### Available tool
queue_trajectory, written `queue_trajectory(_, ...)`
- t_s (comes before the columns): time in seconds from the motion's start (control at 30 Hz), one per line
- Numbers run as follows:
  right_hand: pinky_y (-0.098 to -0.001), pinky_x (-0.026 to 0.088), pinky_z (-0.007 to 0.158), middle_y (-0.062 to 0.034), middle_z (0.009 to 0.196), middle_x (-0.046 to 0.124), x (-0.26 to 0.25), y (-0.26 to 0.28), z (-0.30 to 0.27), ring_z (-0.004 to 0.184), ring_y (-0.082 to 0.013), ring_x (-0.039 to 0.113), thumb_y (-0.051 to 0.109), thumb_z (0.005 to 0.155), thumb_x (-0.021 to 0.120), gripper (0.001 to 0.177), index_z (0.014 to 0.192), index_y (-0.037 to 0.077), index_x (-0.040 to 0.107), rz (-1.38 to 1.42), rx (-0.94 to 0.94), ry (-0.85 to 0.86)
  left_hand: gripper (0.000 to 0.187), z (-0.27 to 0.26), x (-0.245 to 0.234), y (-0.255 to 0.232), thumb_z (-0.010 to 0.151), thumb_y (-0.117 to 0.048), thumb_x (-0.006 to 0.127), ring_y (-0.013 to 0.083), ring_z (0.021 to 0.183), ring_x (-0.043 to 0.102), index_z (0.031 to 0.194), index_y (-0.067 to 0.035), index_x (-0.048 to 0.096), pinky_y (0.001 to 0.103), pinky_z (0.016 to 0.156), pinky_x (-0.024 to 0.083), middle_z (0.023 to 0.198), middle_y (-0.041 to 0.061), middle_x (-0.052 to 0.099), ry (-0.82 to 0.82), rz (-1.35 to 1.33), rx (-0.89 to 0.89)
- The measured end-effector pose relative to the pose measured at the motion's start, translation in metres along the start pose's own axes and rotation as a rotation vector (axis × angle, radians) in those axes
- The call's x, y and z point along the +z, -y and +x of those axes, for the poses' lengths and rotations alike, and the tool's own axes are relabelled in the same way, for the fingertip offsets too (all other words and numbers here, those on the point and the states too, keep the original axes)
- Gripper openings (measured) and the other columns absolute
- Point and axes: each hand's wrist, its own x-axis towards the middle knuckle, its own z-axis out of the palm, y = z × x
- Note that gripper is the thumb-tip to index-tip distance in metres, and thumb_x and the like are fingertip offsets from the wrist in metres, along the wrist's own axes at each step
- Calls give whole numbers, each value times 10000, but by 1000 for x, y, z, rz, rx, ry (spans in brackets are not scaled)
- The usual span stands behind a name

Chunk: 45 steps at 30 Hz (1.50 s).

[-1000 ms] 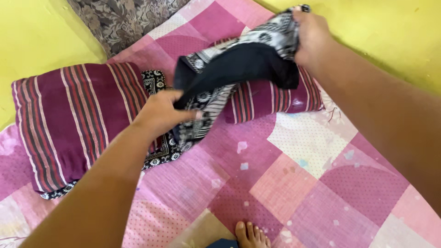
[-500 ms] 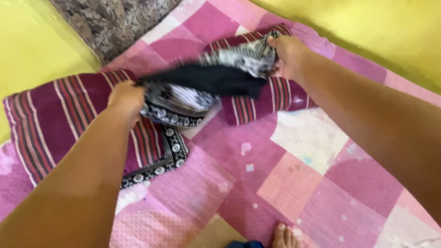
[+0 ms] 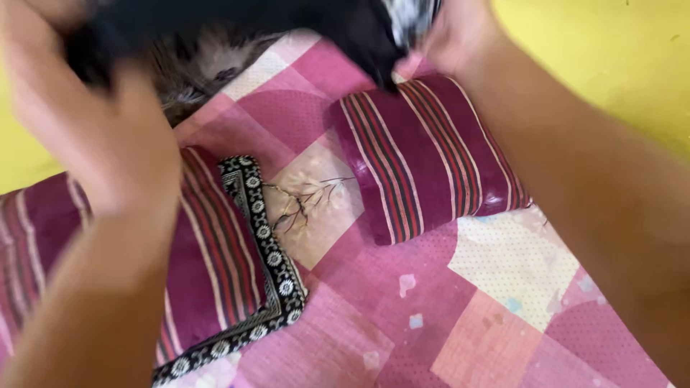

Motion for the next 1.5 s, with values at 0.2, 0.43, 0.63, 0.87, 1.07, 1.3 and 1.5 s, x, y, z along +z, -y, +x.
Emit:
queue_trajectory(0.2, -440, 552, 877, -126, 1141, 740, -103, -111, -21, 1009, -247, 688, 199, 955, 657, 236, 1117, 45, 730, -900, 257, -573, 563, -125, 35, -35, 661, -241, 877, 371, 1139, 624, 1159, -37, 711, 465, 966, 507, 1215, 194, 666, 966, -169, -43)
queue_trajectory(0.43, -370, 532, 887, -120, 1011, 772, -125, -112, -50, 956, -213, 726, 268, 949, 692, 205, 1013, 81, 744, -1397, -181, -650, 538, -203, 88, -35, 875, -369, 757, 334, 1427, 444, 1379, -225, 633, 465, 1157, 418, 1531, 117, 486, 1112, -58, -300)
queue_trajectory(0.63, -571, 469, 897, -234, 1206, 691, -192, -74, -54, 1084, -433, 613, 451, 896, 926, 596, 1258, 41, 689, -2063, -503, -548, 1394, -209, 132, -30, 603, -681, 871, 449, 1473, -318, 1594, -389, -65, 616, 1210, 19, 1633, 161, -316, 1577, 345, -721)
queue_trajectory(0.87, -382, 519, 1069, -153, 1391, 649, -232, -36, -49, 1251, -244, 664, 591, 753, 878, 977, 1446, 18, 496, -1254, 159, -620, 1489, -208, 143, -26, 565, -739, 866, 485, 1450, -373, 1587, -404, -162, 649, 1203, -27, 1617, 186, -383, 1702, 385, -761)
queue_trajectory(1.07, -369, 480, 1012, -170, 1356, 626, -229, -43, -37, 1209, -247, 635, 573, 709, 948, 1039, 1410, -43, 489, -1286, 343, -872, 1507, -204, 148, -27, 590, -734, 862, 495, 1455, -385, 1583, -422, -229, 651, 1202, -11, 1616, 198, -425, 1784, 439, -776)
queue_trajectory(1.3, -357, 598, 991, -164, 1377, 641, -236, -9, -70, 1206, -247, 691, 395, 733, 1012, 920, 1389, -19, 516, -1411, -118, -747, 1481, -212, 148, -22, 611, -781, 821, 492, 1475, -344, 1576, -456, -255, 626, 1227, 7, 1634, 177, -399, 1758, 515, -701)
queue_trajectory(1.5, -478, 527, 1035, -240, 1465, 504, -284, 86, -197, 1305, -317, 613, 358, 832, 998, 1060, 1523, -21, 289, -1380, 0, -1006, 1229, -218, 138, -15, 652, -701, 809, 414, 1556, -146, 1595, -489, 52, 589, 1221, 143, 1704, 106, -172, 1570, 455, -642)
